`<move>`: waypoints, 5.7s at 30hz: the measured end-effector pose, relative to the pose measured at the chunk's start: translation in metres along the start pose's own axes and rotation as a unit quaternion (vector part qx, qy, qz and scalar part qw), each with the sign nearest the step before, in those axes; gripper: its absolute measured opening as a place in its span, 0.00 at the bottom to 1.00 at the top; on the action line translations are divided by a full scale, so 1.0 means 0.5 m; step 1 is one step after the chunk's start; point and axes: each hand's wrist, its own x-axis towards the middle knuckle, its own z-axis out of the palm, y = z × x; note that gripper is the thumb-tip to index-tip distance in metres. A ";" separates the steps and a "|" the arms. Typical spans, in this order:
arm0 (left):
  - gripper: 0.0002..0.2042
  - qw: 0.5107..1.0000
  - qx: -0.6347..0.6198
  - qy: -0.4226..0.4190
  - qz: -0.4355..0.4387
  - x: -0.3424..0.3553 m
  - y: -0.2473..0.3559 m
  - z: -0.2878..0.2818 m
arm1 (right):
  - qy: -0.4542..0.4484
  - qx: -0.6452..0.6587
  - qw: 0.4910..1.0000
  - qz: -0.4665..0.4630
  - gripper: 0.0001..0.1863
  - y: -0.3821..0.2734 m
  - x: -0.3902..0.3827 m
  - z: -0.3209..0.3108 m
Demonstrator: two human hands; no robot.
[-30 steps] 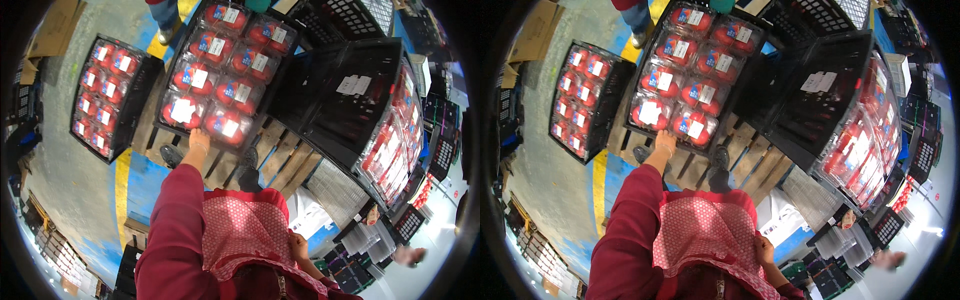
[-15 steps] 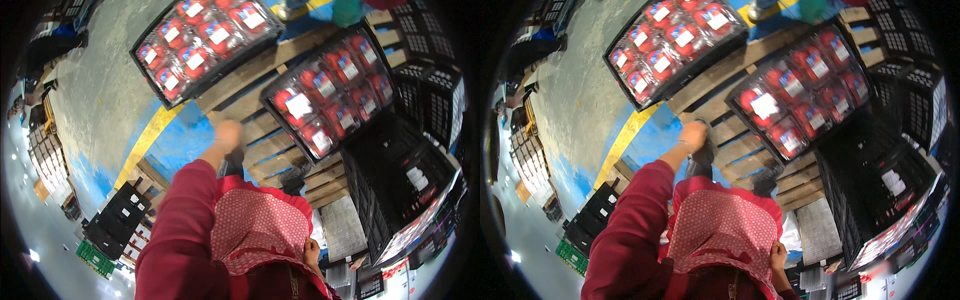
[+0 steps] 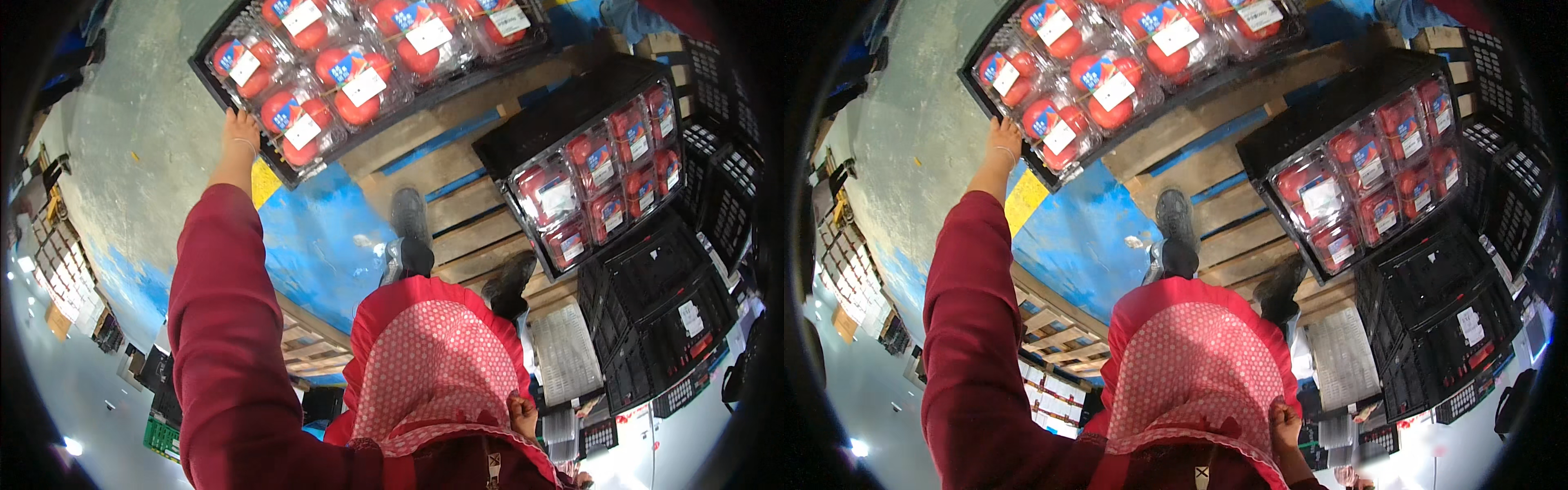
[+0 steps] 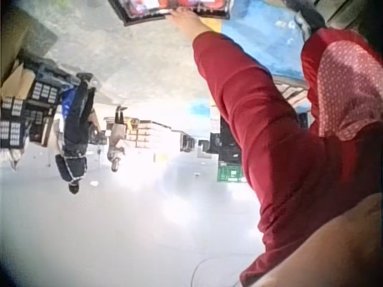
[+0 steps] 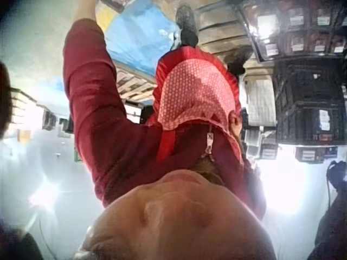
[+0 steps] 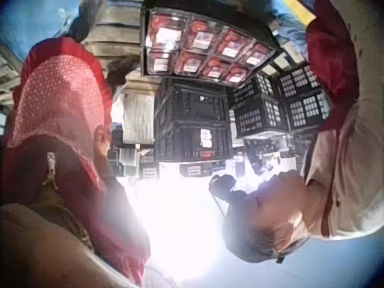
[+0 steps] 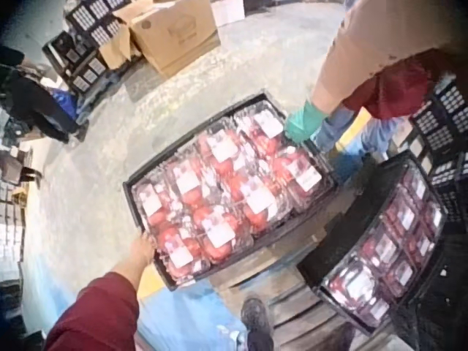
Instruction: The person applies adhesive labels to stacks of clear plastic containers. They peel labels from a roll and press them onto the containers, then stack the labeled units in a black crate.
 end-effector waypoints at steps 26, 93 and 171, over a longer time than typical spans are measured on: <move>0.24 0.927 -0.206 0.184 0.252 -0.619 0.208 -0.281 | 0.097 -0.025 0.994 -0.046 0.12 0.143 -0.113 -0.019; 0.09 0.804 -0.460 0.001 0.376 -1.968 1.640 -1.616 | 0.570 0.318 0.633 -0.417 0.36 0.476 0.035 -0.872; 0.22 0.898 -0.108 -0.231 0.358 -1.448 1.541 -1.104 | 0.162 0.863 0.466 0.105 0.32 0.689 0.019 0.020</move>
